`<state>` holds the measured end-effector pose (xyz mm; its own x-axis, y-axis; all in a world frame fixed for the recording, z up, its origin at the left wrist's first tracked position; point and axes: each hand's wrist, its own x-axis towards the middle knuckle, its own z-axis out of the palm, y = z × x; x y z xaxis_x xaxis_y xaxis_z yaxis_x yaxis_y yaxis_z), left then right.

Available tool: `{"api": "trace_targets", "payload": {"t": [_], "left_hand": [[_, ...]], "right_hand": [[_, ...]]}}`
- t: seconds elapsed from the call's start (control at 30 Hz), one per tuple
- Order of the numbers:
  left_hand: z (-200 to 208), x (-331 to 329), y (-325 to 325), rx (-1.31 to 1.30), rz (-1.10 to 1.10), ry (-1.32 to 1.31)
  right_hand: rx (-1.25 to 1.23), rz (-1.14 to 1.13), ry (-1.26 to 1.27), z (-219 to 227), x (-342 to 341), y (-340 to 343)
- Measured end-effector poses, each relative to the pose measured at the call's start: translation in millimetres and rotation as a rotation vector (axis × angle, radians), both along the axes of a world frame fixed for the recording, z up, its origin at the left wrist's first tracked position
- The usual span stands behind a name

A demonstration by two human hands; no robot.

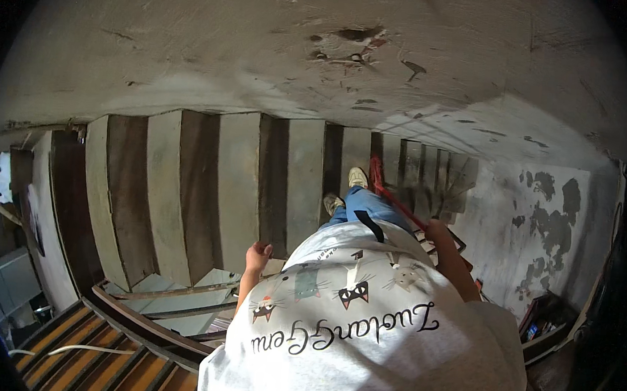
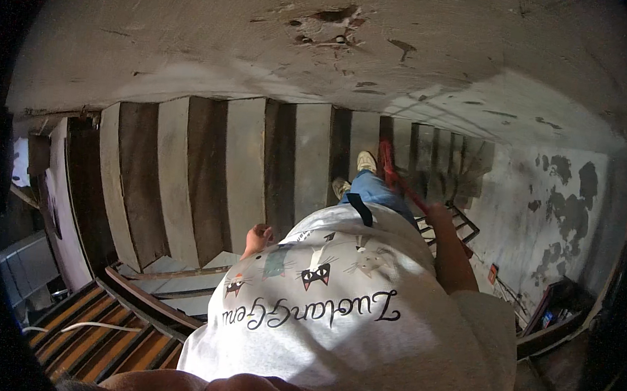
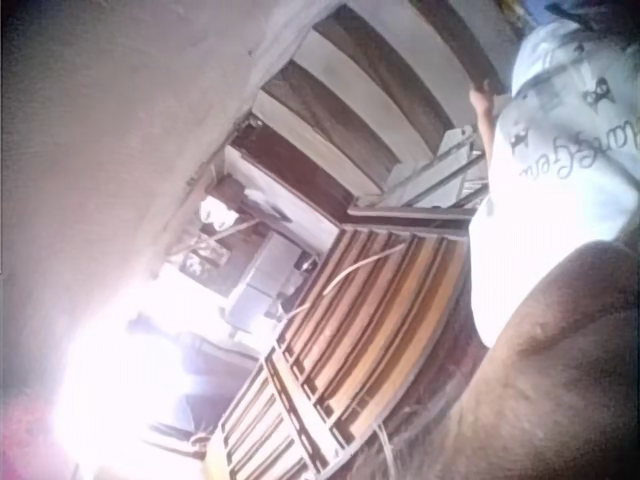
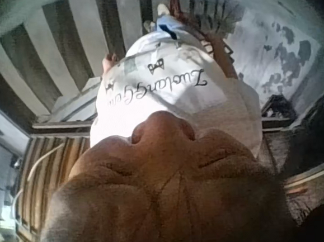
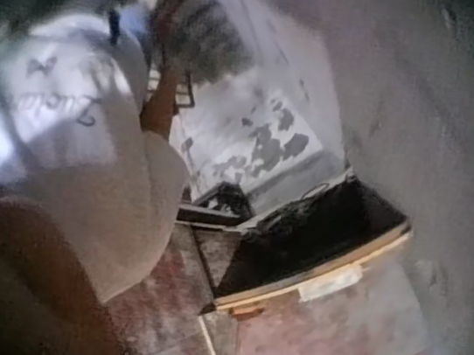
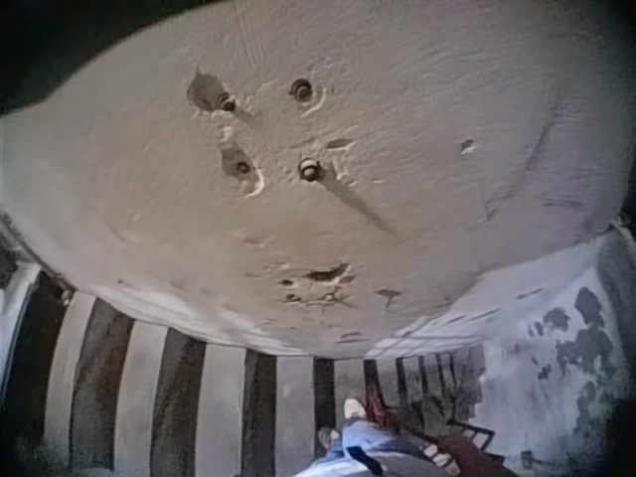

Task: The person sweeps a concrete spiral staircase using a red broom, moving downward step by step. They occasionally pause to touch the ceiling or face area while continuing to sweep the stairs.

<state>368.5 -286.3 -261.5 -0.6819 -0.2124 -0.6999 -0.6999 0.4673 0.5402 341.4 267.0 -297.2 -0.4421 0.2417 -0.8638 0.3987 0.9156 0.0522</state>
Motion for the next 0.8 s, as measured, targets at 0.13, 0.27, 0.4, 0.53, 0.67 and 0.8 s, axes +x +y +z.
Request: {"api": "trace_targets", "payload": {"t": [0.13, 0.27, 0.4, 0.53, 0.67, 0.8], "left_hand": [[-15.4, 5.6, -9.6, -0.092, -0.074, 0.083], [11.2, -0.6, 4.3, -0.056, -0.078, 0.073], [26.3, -2.6, 8.4, -0.129, -0.158, 0.016], [28.4, -6.6, 7.9, -0.137, -0.229, 0.055], [17.4, -6.4, -2.1, -0.061, -0.163, 0.05], [35.0, -19.4, 10.3, -0.077, -0.197, 0.041]], "right_hand": [[-0.043, -0.024, 0.034, 15.4, -5.1, -6.1], [0.009, -0.044, -0.012, 31.6, -9.3, -17.4], [-0.018, -0.066, -0.138, 38.8, -15.4, -20.8], [0.017, -0.114, -0.029, 18.7, 2.3, -13.6], [-0.023, -0.048, -0.014, 15.2, 3.9, -11.3], [-0.02, -0.052, -0.022, 5.2, 12.0, -9.9]]}}
